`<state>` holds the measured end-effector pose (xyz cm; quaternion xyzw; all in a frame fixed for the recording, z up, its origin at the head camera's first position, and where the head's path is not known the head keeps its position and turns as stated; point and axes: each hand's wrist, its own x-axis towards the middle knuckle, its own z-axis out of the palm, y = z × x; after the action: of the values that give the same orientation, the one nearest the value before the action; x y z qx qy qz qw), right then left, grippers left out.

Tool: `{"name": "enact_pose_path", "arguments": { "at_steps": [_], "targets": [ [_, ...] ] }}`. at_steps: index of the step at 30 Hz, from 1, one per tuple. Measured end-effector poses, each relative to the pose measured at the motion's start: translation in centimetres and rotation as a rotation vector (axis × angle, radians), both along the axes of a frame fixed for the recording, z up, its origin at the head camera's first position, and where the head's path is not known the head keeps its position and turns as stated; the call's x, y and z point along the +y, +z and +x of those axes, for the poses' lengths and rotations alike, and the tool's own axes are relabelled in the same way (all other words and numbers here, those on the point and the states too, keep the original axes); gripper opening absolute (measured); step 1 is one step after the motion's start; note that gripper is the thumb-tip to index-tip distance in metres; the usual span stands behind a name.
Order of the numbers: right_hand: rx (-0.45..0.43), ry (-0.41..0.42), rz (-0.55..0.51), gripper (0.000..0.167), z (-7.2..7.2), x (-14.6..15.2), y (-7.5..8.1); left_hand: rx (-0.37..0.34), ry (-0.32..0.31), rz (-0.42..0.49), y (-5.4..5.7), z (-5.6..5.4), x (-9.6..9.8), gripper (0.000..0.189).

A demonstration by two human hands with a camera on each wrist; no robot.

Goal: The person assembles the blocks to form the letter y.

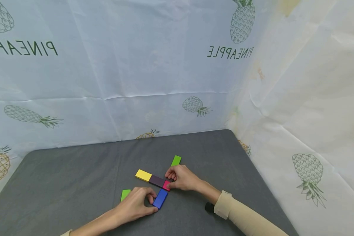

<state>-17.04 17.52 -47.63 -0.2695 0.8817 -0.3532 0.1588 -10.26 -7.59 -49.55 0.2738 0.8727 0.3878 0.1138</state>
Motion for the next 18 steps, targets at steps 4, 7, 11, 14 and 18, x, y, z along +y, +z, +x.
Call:
{"name": "enact_pose_path", "arguments": {
  "at_steps": [4,7,11,14,18],
  "targets": [
    [0.006,-0.001,0.0,0.029,-0.1,0.0,0.0,0.069,-0.013,0.032,-1.1,-0.3,0.0,0.027],
    [0.008,0.001,-0.001,0.029,-0.1,0.1,-0.1,0.112,-0.02,0.04,-1.9,-0.5,0.0,0.027],
    [0.007,0.0,0.0,0.029,-0.1,0.1,-0.1,0.131,-0.023,0.035,-1.9,-0.5,0.1,0.028],
    [0.003,-0.001,-0.001,0.029,-0.1,0.1,-0.1,0.102,-0.015,0.038,-1.3,-0.3,0.3,0.027],
    [-0.002,-0.002,-0.001,0.029,-0.1,0.1,-0.1,0.036,0.009,0.011,-0.2,0.0,0.7,0.029]
  ]
}}
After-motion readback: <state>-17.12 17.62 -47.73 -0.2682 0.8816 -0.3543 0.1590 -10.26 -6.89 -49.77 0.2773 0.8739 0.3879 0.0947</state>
